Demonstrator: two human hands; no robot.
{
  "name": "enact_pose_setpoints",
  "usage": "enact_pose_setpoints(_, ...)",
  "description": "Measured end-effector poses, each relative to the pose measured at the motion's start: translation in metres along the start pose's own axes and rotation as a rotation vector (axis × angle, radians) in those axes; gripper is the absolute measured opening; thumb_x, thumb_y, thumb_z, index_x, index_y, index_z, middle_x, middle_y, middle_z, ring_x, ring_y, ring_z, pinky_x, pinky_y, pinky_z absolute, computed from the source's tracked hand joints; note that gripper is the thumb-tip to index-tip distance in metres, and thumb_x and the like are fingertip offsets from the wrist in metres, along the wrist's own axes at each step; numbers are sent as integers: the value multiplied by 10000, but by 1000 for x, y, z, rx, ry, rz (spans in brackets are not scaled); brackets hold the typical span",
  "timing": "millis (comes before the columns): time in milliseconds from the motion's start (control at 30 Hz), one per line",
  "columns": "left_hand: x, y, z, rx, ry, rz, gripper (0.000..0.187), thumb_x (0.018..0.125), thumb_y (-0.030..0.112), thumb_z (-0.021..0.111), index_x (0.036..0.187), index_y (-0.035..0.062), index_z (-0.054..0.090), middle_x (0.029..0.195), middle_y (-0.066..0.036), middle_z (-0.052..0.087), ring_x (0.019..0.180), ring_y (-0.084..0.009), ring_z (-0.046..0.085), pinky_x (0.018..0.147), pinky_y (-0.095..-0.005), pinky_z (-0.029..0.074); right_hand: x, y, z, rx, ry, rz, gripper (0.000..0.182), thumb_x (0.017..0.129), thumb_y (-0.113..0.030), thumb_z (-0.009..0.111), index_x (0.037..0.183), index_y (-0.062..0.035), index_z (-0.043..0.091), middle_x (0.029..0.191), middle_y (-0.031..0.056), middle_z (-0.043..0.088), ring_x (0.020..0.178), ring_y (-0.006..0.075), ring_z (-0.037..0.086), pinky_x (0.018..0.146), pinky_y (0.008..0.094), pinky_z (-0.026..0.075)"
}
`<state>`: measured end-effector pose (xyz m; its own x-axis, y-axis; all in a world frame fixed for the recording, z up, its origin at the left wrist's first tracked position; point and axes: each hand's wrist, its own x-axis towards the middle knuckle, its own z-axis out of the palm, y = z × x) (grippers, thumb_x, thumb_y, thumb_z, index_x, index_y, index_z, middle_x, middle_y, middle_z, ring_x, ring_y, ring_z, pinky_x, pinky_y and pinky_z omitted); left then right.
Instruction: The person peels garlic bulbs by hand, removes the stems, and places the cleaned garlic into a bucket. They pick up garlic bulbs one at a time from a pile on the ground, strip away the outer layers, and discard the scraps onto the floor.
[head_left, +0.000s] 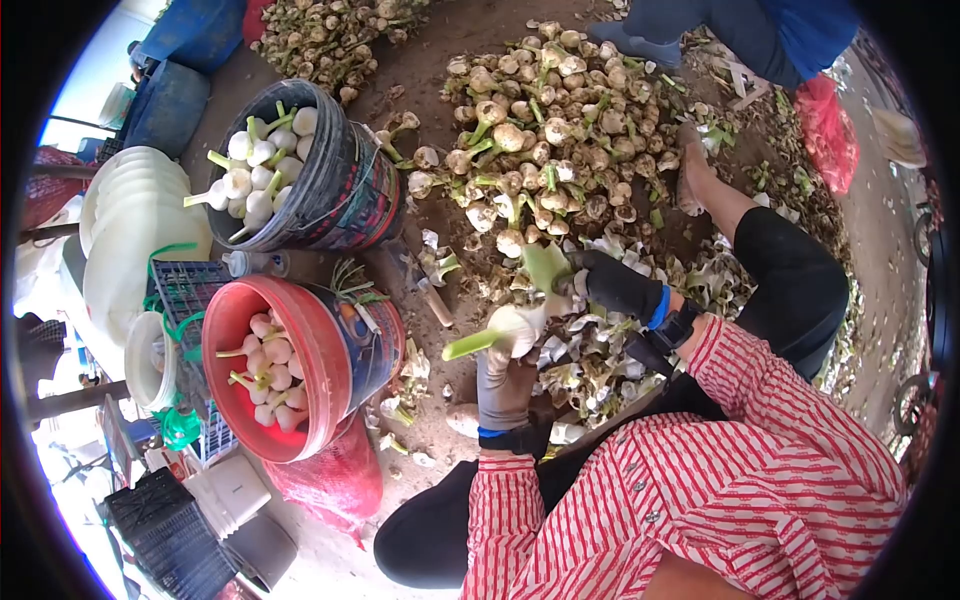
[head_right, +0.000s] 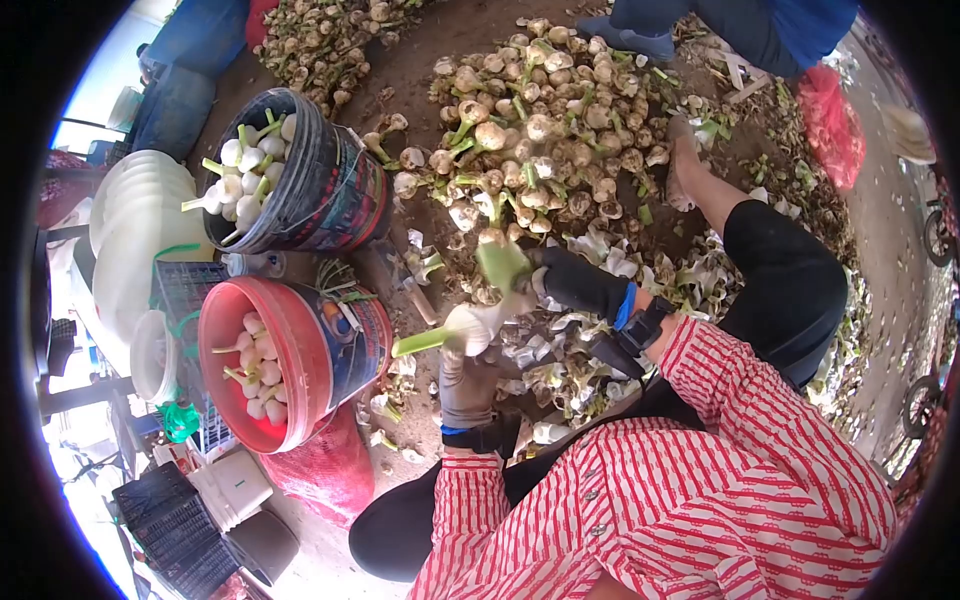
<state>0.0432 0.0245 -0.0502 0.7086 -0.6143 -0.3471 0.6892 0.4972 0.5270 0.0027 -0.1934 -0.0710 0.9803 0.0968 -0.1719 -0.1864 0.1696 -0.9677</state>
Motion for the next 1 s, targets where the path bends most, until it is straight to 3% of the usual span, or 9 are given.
enact_pose_setpoints(100,2,0,3,-137,-282,-86,673,669,363,759,1188,63,454,1065,-33,538,954,-173,546,803,-265,470,-1,37,-13,-312,455,109,250,754,-104,525,971,4,588,806,120,606,717,169,570,673,307,460)
enact_pose_setpoints(267,3,9,7,267,-64,-84,1102,556,305,840,1380,21,167,1084,-107,519,917,-190,567,755,-282,508,-18,33,-13,-854,158,-171,369,771,-92,529,1124,10,498,901,127,580,885,178,570,786,309,450)
enact_pose_setpoints(333,3,24,50,694,-79,12,1111,540,294,846,1379,14,173,1121,-143,505,910,-204,580,748,-280,516,-8,-27,5,138,-36,-41,663,798,-364,625,1298,-18,361,1150,85,512,1005,132,513,876,262,412)
enact_pose_setpoints(500,8,22,40,861,-186,95,1056,610,456,772,1367,5,190,1176,-174,485,954,-221,572,730,-275,531,-1,-33,24,-137,92,-101,184,832,-83,501,963,3,597,757,35,593,708,103,536,642,252,453)
enact_pose_setpoints(533,13,31,28,648,-126,-188,873,708,384,724,1338,2,256,1145,-169,501,987,-206,550,731,-267,530,-1,-37,28,-140,95,-102,184,832,-83,501,963,3,597,757,35,593,708,103,536,642,252,453)
enact_pose_setpoints(633,4,23,24,986,-20,141,480,867,339,543,1220,29,444,1161,-162,517,908,-189,576,662,-296,520,1,-31,43,121,366,22,168,842,-139,561,924,5,590,789,39,585,711,92,522,646,230,439)
enact_pose_setpoints(867,10,11,29,-152,202,8,213,857,177,552,979,3,563,866,-77,614,809,-163,596,716,-270,493,-16,-36,59,228,55,-243,247,870,-214,533,996,-1,535,861,20,549,803,103,537,764,257,432)
enact_pose_setpoints(933,2,5,37,1129,101,581,230,849,200,561,966,3,563,845,-71,616,744,-169,606,670,-262,501,-18,-45,57,916,-45,-165,279,821,-219,579,995,-14,503,845,15,533,833,138,539,794,304,433)
enact_pose_setpoints(1000,0,9,33,988,79,434,320,863,302,518,997,13,556,863,-77,613,639,-177,573,541,-247,480,-25,-56,54,1013,-209,-179,260,822,-205,587,985,-21,504,812,15,521,810,143,539,785,305,429)
